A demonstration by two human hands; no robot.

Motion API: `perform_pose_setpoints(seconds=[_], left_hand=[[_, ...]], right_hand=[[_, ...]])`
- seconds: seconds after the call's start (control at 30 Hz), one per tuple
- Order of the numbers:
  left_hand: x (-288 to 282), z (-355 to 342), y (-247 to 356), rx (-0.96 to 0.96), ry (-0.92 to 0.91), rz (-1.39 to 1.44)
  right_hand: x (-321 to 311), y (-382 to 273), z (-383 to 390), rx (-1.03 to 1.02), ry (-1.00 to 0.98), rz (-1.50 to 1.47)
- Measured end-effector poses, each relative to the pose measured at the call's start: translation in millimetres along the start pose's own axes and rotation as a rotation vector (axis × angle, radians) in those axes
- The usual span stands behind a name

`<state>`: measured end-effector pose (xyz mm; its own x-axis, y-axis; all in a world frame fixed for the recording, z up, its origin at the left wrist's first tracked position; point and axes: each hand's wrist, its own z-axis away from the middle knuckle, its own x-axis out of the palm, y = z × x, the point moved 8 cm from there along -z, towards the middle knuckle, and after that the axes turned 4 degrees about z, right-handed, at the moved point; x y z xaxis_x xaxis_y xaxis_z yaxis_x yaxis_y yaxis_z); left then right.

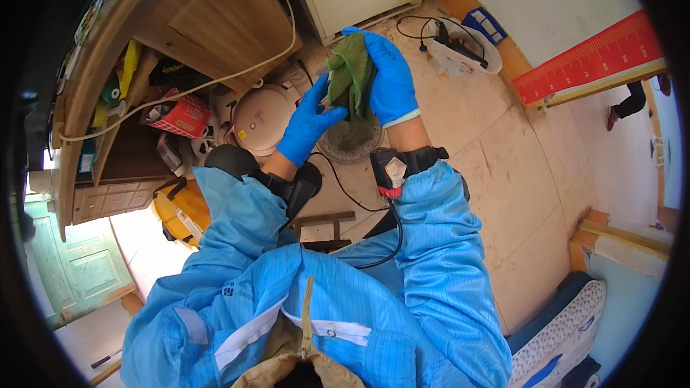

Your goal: The person wipes the top and front of a wooden cabinet with a green cloth. They repeatedly dip the cloth into a bucket of water, wring it out, and continue wiping the cabinet surface.

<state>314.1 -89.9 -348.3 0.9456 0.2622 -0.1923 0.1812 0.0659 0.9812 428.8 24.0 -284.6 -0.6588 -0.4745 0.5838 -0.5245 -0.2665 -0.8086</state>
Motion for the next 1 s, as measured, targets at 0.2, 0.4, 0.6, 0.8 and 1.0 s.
perform_pose_setpoints(seconds=[0.2, 0.4, 0.6, 0.8, 1.0], left_hand=[[-14, -1, 3, -0.005, 0.0, 0.066], [-56, -1, 32, 0.088, 0.268, 0.304], [-63, -12, 44, -0.057, 0.214, 0.759], [-72, -10, 59, -0.118, 0.126, 0.821], [-73, -11, 78, -0.226, 0.077, 0.944]], right_hand=[[14, 1, 1, 0.082, -0.103, -0.145], [18, -8, 4, -0.014, -0.06, -0.029], [25, 16, 11, 0.453, -0.3, 0.154], [32, 11, 6, 0.108, -0.271, 0.742], [40, 16, 15, -0.032, -0.34, 0.841]])
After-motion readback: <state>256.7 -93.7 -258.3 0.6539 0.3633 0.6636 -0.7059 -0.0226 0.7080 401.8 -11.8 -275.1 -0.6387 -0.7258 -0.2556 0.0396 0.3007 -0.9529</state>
